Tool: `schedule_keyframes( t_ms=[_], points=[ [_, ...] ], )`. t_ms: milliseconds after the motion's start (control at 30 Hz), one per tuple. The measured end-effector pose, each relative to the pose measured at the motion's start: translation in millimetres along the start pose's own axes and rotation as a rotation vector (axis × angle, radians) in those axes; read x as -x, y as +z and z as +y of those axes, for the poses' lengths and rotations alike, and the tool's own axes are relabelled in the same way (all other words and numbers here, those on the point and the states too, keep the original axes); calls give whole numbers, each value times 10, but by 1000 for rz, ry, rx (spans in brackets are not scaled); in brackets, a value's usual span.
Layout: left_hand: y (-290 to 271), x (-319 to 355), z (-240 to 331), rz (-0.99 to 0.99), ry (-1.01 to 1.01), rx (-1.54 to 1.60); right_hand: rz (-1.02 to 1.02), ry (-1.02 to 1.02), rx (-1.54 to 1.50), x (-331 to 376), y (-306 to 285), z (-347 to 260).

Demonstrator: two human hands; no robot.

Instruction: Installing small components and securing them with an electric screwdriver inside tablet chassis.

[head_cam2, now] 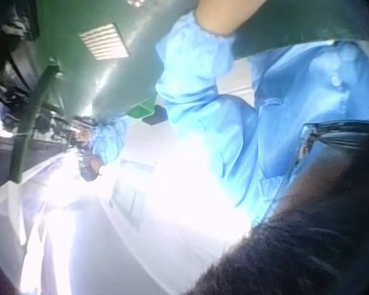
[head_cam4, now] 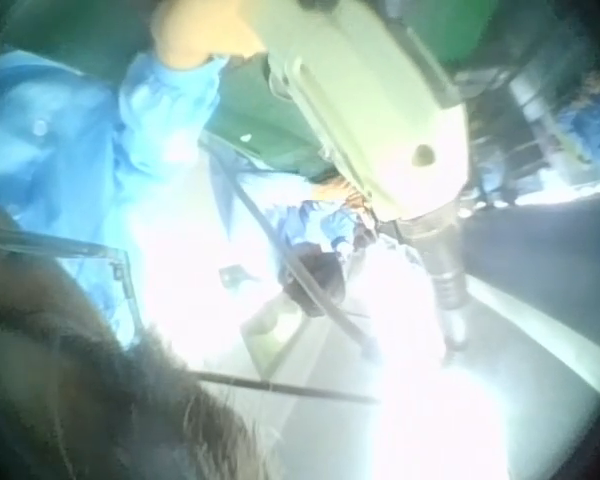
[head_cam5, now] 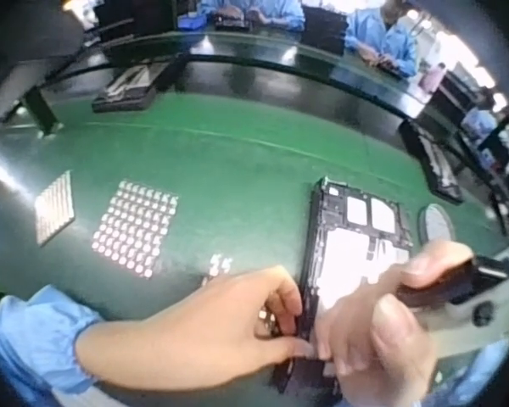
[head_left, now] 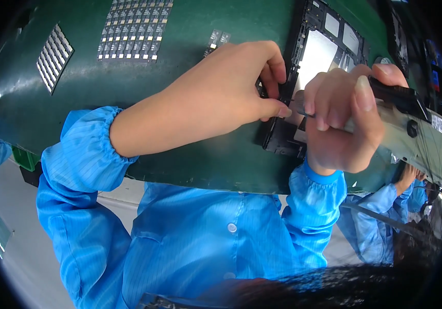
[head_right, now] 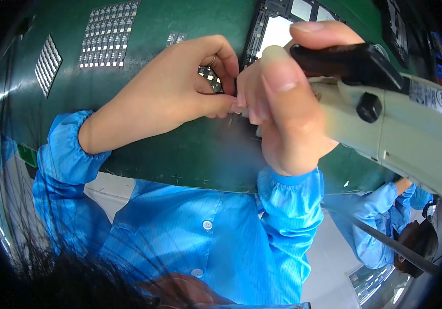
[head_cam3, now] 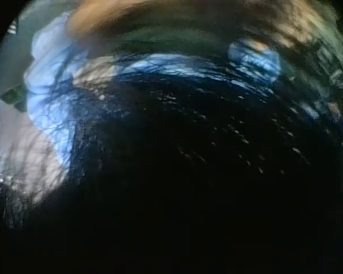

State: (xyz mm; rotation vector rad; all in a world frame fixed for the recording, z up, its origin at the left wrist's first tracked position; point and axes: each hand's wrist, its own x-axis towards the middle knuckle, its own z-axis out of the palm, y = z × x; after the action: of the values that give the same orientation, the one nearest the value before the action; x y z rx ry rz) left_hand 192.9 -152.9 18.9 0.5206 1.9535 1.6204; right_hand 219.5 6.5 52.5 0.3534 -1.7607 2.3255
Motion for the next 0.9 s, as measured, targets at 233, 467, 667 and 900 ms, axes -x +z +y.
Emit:
schedule_keyframes(
  t_ms=[233, 467, 667, 900],
  points=[
    [-20, 31, -16, -1, 23, 7, 30, 41, 50, 4, 117, -12],
    [15, 5, 17, 25, 22, 37, 108, 49, 206, -2, 92, 8],
    [8, -53, -25, -22, 28, 106, 78, -69, 171, -13, 15, 81],
    [80, -71, 115, 21, -97, 53, -34, -27, 133, 0, -182, 84]
  ],
)
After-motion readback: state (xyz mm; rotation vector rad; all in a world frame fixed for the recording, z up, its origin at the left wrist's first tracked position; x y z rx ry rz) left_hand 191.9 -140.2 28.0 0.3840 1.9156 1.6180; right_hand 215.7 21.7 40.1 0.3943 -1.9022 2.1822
